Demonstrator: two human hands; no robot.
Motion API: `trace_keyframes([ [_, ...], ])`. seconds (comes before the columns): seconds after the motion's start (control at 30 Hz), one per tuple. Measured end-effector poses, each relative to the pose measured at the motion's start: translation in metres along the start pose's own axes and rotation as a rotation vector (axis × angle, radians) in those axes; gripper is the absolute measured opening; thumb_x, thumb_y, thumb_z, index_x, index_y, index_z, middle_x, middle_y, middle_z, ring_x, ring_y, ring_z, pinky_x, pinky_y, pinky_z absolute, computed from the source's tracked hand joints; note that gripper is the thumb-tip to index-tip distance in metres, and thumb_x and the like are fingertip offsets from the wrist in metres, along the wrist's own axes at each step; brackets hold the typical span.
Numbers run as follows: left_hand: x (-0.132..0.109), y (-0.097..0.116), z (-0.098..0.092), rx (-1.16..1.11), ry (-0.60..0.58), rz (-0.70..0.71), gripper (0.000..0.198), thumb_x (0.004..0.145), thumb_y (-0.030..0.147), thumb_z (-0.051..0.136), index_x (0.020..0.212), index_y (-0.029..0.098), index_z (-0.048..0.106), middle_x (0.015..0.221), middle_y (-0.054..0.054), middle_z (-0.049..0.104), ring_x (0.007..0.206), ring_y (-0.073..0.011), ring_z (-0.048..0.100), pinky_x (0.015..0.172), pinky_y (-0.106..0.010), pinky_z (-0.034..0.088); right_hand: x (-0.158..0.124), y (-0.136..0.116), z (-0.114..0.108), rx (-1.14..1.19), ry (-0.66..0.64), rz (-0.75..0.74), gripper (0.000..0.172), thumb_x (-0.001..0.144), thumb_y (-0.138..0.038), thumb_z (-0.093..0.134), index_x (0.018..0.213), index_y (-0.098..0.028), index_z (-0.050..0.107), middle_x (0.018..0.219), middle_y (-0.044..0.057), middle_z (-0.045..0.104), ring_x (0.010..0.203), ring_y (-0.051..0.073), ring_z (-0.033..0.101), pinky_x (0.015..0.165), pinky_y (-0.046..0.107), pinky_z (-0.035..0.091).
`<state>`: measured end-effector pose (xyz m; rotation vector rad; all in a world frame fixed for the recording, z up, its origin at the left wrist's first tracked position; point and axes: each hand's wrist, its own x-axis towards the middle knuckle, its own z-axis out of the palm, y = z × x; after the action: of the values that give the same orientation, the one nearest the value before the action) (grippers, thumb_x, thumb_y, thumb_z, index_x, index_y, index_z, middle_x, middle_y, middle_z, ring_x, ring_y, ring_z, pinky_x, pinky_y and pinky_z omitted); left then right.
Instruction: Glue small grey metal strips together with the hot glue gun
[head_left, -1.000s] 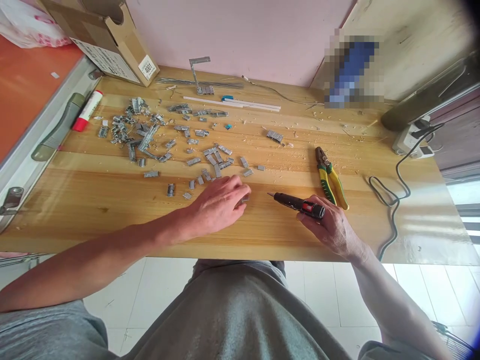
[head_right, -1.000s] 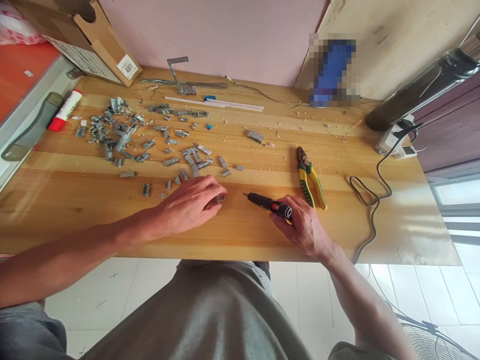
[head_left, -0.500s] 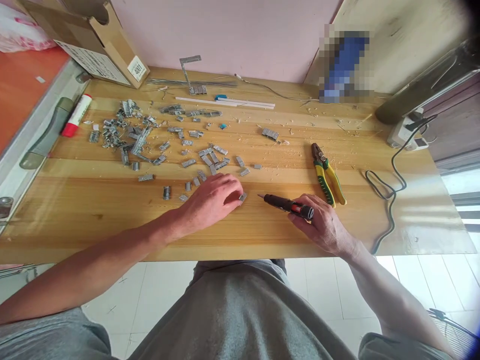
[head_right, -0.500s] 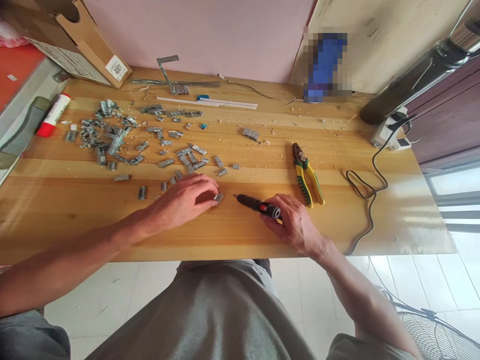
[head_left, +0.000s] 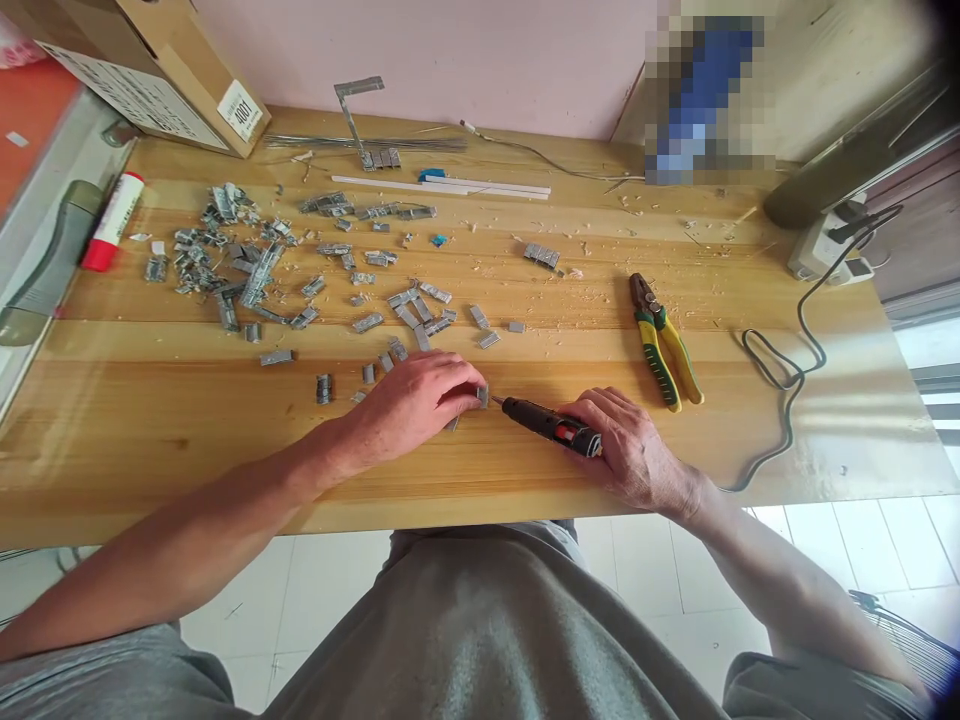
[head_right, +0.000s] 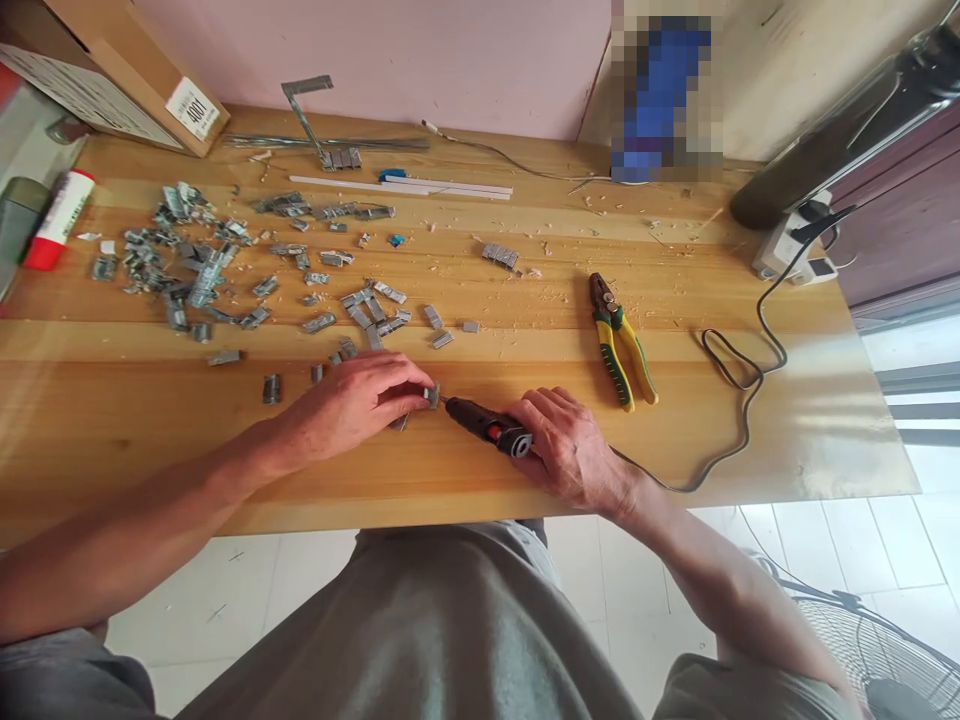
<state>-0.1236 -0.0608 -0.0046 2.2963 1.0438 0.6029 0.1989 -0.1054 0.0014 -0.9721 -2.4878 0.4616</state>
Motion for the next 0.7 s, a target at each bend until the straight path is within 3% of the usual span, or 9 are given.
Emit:
trace_keyframes([
  [0.7, -0.003, -0.001, -0.001, 0.012, 0.01, 0.003, 0.008, 0.107, 0.022, 0.067, 0.113, 0.021, 0.073, 0.109, -0.006, 0.079, 0.105, -0.0227, 0.074, 0.097, -0.038, 0.058, 0.025, 0.004, 0.001, -0.091, -0.021, -0.116, 0.01, 0.108, -0.023, 0.054, 0.112, -0.02, 0.063, 0.085, 0.005, 0.065, 0.073, 0.023, 0.054, 0.07, 0.039, 0.04],
])
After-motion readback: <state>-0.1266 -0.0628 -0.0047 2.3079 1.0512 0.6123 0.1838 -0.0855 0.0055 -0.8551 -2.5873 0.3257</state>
